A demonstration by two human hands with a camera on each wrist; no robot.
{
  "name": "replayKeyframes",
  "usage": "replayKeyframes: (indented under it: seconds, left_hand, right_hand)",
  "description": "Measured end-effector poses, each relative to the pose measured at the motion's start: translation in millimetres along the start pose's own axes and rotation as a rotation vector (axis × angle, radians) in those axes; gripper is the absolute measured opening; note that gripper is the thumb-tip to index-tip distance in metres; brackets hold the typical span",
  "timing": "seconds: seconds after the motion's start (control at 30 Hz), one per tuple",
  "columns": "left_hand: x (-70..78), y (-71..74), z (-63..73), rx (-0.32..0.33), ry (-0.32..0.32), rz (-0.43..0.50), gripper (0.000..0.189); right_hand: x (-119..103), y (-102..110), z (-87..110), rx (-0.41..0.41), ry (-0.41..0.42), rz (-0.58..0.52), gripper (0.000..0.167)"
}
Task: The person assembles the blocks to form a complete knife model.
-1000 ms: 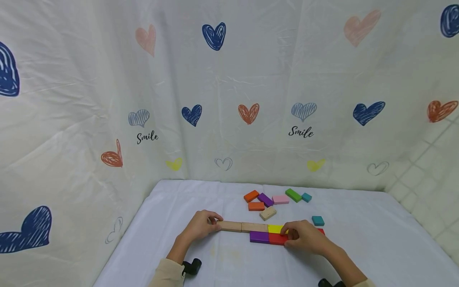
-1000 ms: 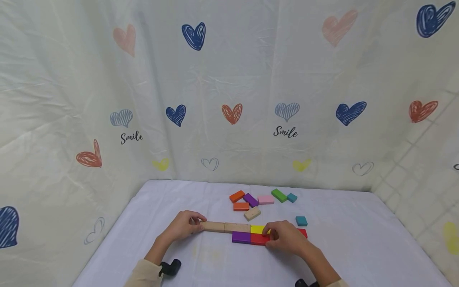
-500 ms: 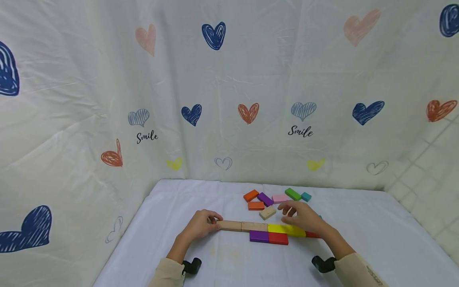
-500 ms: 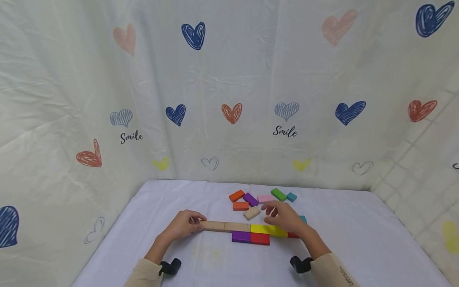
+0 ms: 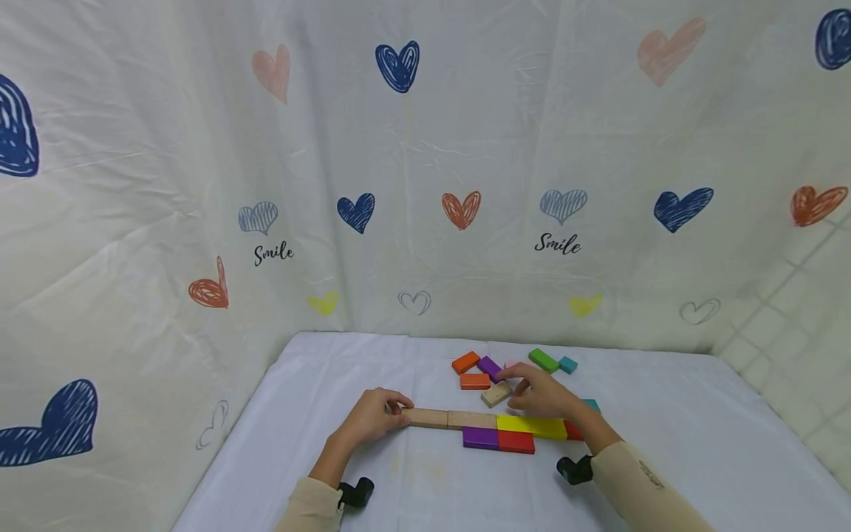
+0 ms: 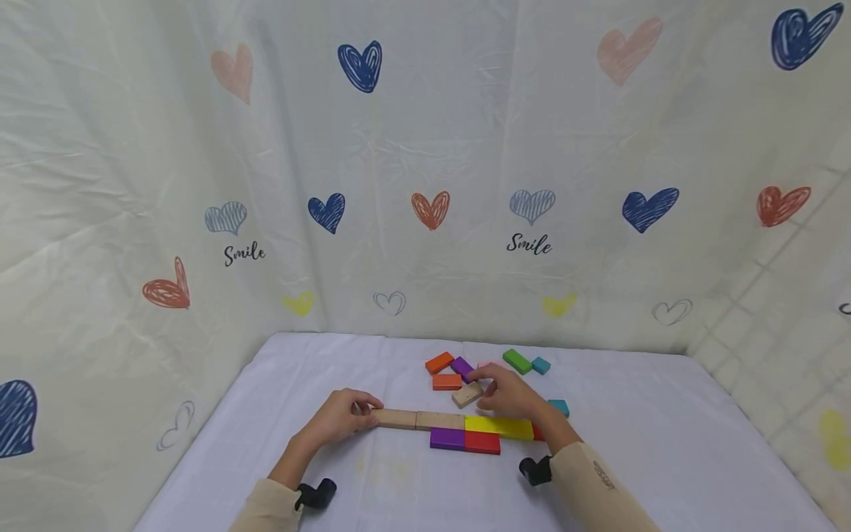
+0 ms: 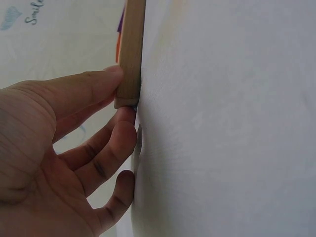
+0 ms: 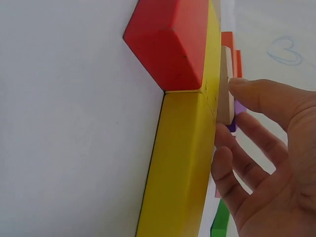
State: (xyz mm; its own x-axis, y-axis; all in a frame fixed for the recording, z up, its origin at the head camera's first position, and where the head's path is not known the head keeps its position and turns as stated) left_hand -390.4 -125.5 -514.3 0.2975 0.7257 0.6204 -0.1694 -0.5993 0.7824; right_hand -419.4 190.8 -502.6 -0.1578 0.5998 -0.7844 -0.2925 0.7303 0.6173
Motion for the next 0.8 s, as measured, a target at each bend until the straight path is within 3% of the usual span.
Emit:
replayKeyframes:
  seconds: [0.53, 0.8]
  left_hand:
    - [1.8, 0.2, 1.2, 0.002, -0.002, 0.008, 0.017]
    - [0.4, -0.9, 0.3, 0.004, -0.002, 0.005, 0.018]
  right_hand:
    - [7.4, -4.9, -3.6, -0.013, -0.052, 0.031, 0.046]
    - [7.4, -7.5, -5.5, -0.032, -0.011, 0.038, 0.038]
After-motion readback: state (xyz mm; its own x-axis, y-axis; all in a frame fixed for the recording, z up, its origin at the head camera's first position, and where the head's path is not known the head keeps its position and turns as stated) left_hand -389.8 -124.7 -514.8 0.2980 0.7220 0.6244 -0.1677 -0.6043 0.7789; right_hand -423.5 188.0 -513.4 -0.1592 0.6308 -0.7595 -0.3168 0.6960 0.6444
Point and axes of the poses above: each hand's wrist, its own z-axis away from the middle knuckle, its own y-axis out of the back of the hand, x = y × z, the point moved 8 cm from there along -z, towards the middle knuckle, and after that the axes turned 6 degrees about -z, right-handed, at the moved point
